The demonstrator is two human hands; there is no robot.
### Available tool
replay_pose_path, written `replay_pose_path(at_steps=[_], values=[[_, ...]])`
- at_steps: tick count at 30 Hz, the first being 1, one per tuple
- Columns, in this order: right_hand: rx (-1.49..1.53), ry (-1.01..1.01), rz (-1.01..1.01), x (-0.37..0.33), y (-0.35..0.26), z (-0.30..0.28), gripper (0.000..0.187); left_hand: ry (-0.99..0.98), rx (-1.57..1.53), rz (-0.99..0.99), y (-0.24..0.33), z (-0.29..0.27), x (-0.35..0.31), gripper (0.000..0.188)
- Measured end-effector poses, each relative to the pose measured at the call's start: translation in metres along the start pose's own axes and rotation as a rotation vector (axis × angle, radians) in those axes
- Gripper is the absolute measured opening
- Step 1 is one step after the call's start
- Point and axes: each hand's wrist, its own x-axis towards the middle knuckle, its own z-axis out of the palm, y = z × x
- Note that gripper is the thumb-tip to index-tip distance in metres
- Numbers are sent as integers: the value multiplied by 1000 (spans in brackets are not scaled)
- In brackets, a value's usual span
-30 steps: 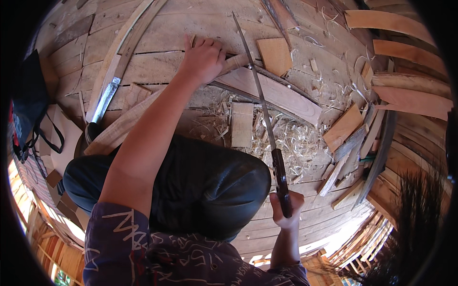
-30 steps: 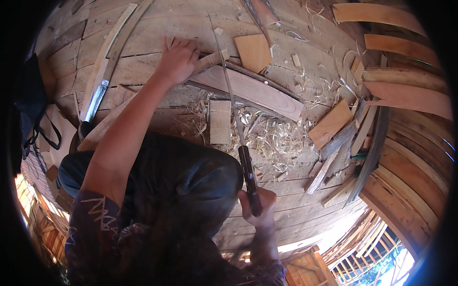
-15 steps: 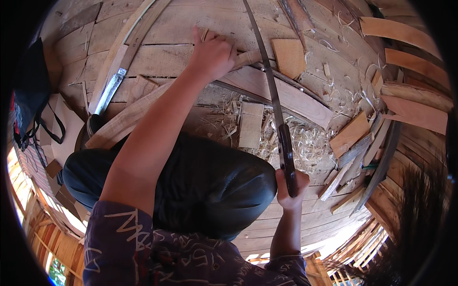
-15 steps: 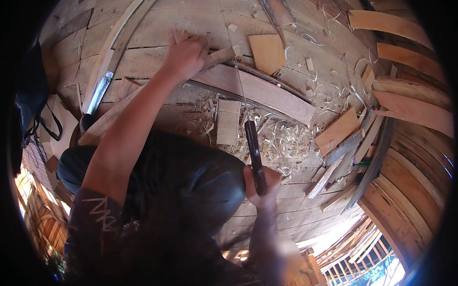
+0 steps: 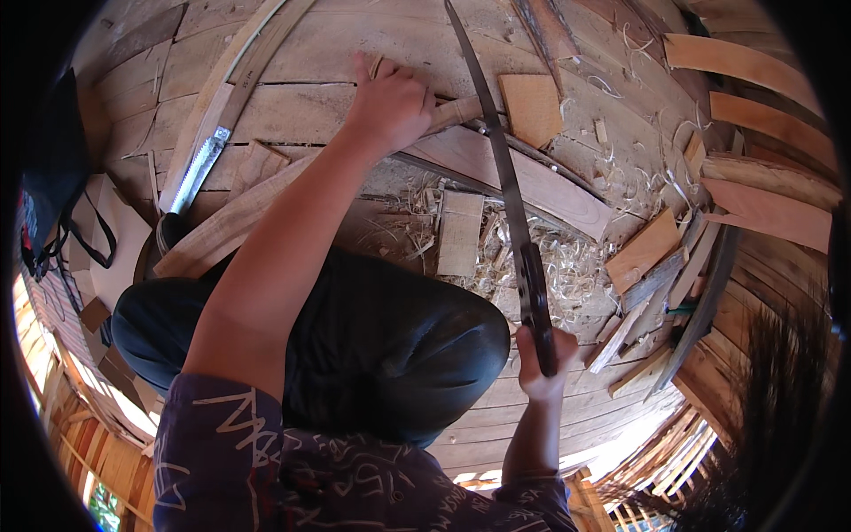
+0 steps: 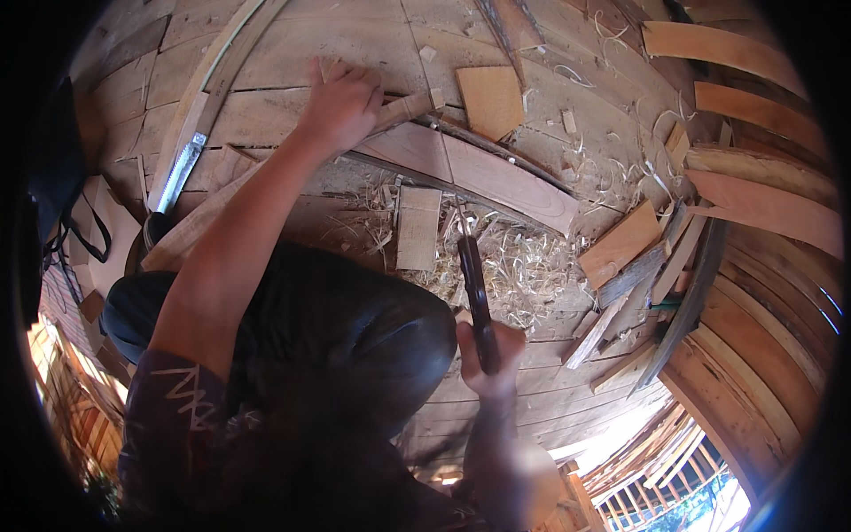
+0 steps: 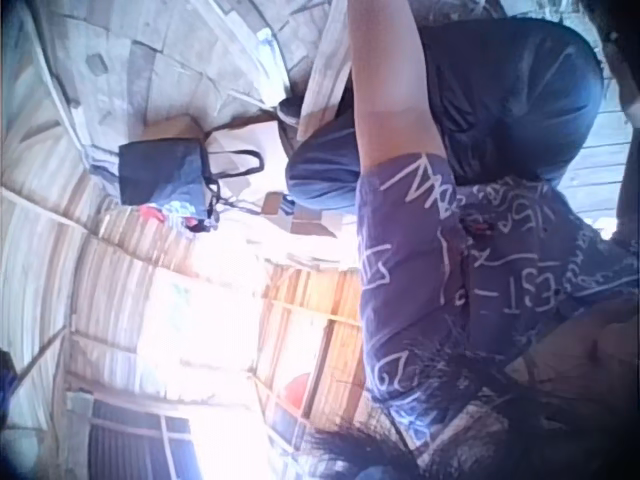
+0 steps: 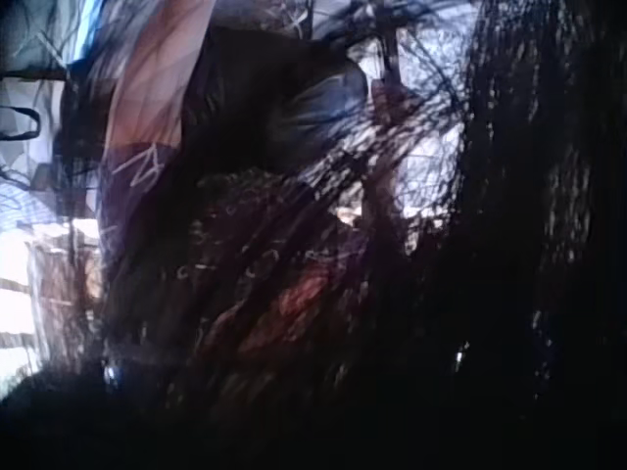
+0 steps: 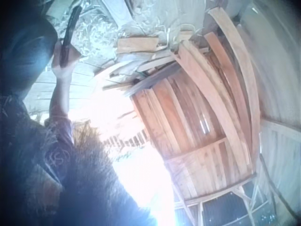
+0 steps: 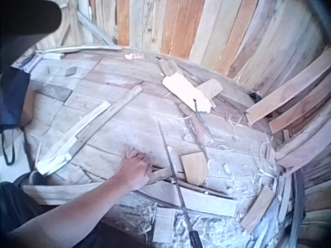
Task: The person uses a hand saw to cut a piece of wood and shaves another wood piece with a knife while sitting on a wooden floor inside an unfinished structure.
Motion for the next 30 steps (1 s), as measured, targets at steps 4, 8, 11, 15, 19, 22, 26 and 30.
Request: replay_pose_path(at_steps=[4, 8, 11, 15, 19, 22, 26, 30], values=[[-94, 46, -14, -46, 8, -31, 37, 50, 27, 24, 11, 3, 7, 26], [69, 6, 46, 21, -11, 6, 33, 76, 23, 9, -1, 10, 3, 26], [93, -2, 42, 48, -19, 16, 32, -10, 25, 8, -5, 0, 5, 27], [-19, 18, -36, -36, 8, -28, 31, 7, -11, 3, 6, -7, 8, 27], [-50, 46, -14, -28, 0, -19, 31, 77, 23, 40, 4, 7, 5, 27], [69, -23, 31, 51, -12, 25, 34, 52, -5, 13, -1, 9, 4, 28], [-4, -8, 37, 3, -12, -7, 33, -15, 6, -21, 0, -1, 5, 28], [-6, 44, -176, -41, 11, -32, 34, 106, 3, 13, 9, 6, 8, 28]])
